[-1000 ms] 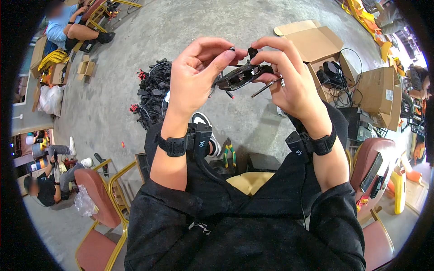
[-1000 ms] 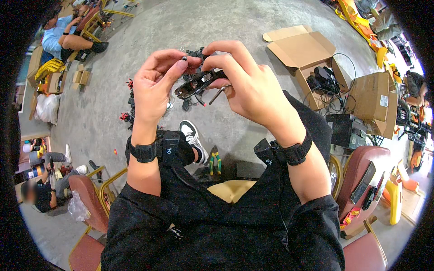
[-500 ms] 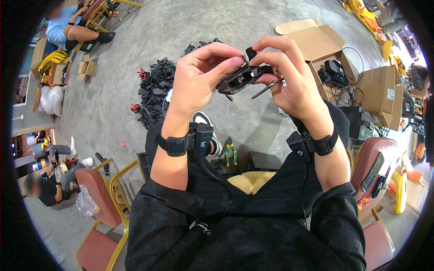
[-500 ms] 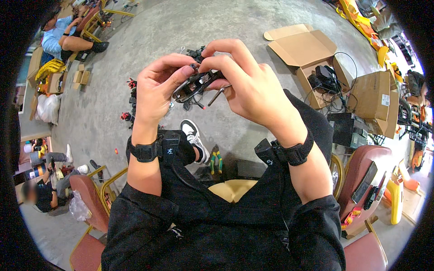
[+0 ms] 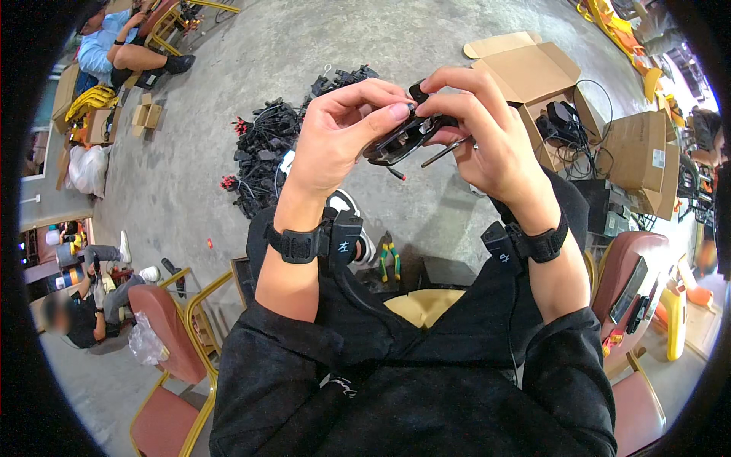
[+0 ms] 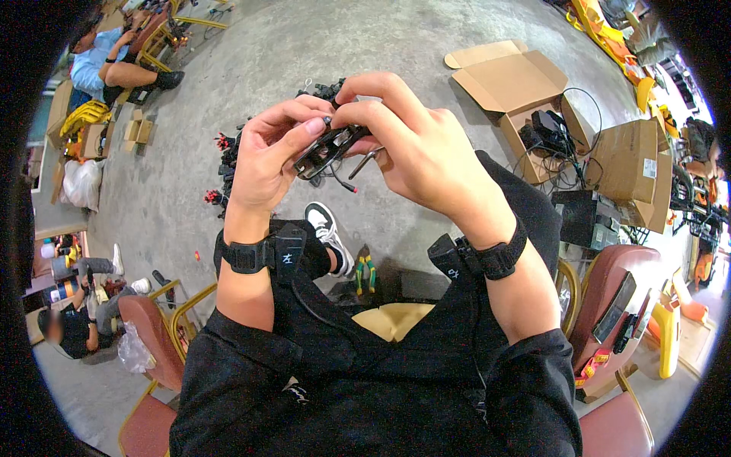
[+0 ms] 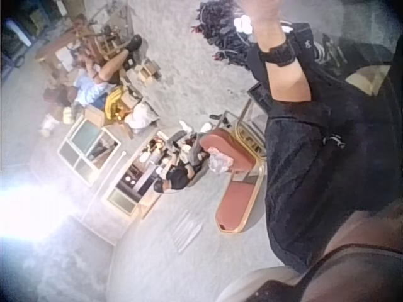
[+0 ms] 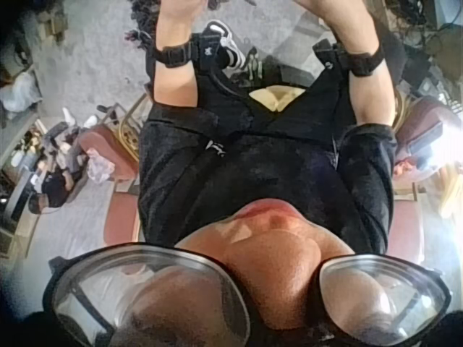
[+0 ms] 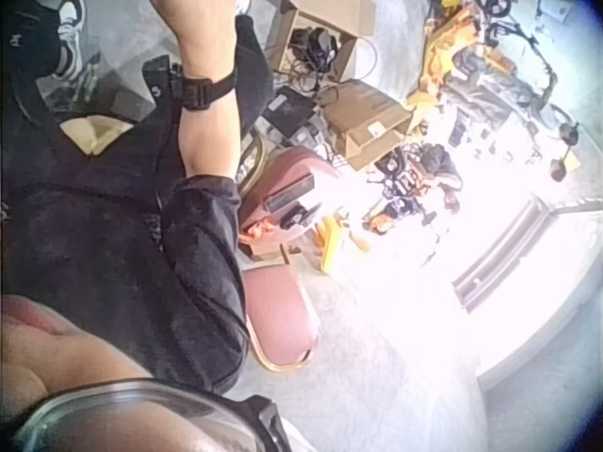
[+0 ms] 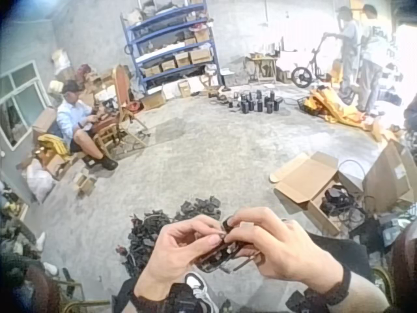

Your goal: Assembling electronic components using an Allen wrench.

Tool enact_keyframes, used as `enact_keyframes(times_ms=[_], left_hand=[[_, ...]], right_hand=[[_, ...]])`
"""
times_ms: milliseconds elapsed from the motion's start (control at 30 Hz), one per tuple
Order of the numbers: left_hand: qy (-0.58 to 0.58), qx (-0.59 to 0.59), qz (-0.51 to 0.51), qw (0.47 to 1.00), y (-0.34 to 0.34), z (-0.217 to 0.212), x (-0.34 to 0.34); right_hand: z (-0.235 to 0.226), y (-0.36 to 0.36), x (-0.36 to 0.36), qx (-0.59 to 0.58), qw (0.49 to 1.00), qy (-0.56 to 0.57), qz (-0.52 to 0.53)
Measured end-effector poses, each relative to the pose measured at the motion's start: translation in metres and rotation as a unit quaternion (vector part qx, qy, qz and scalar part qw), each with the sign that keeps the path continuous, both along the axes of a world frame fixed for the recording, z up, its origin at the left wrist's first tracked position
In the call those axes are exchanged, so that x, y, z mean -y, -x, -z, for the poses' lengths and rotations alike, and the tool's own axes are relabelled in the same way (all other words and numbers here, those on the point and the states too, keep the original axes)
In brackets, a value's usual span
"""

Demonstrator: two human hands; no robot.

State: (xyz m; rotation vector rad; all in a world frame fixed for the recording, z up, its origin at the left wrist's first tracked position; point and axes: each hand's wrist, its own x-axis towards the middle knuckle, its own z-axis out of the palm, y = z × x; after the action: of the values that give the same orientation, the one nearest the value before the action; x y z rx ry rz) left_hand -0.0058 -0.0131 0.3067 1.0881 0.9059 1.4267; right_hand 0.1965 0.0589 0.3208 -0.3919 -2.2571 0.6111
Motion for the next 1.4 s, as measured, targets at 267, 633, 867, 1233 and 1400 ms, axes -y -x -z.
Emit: enact_keyframes(times_ms=[267,633,867,1233,1400], left_hand=[[0.022,-0.009,0.004,1.0,0.0049,-0.0031,0.0017],[0.053,-0.029,0.016,0.998,0.0053,-0.0021,-0.0003],[0.064,-0.042,0.012,0.997,0.0041,-0.0035,-0.0001],[0.05,-0.045,0.012,0.998,0.0074,-0.0027,-0.0006],[0.086,-0.067,-0.012,0.994,0.0074,-0.0028,-0.001]], right_hand=[[0.0033,0.0017,-0.0016,-0.007,1.0,-0.004,-0.001],[0.0069,0.0015,-0.0063,-0.017,1.0,-0.001,-0.019],[0.0066,0.0005,-0.0081,-0.024,1.0,0.008,-0.013],[0.0068,0.0,-0.0075,-0.023,0.999,0.022,-0.007],[0.0074,0.0003,-0.0072,-0.01,1.0,0.0,-0.005]])
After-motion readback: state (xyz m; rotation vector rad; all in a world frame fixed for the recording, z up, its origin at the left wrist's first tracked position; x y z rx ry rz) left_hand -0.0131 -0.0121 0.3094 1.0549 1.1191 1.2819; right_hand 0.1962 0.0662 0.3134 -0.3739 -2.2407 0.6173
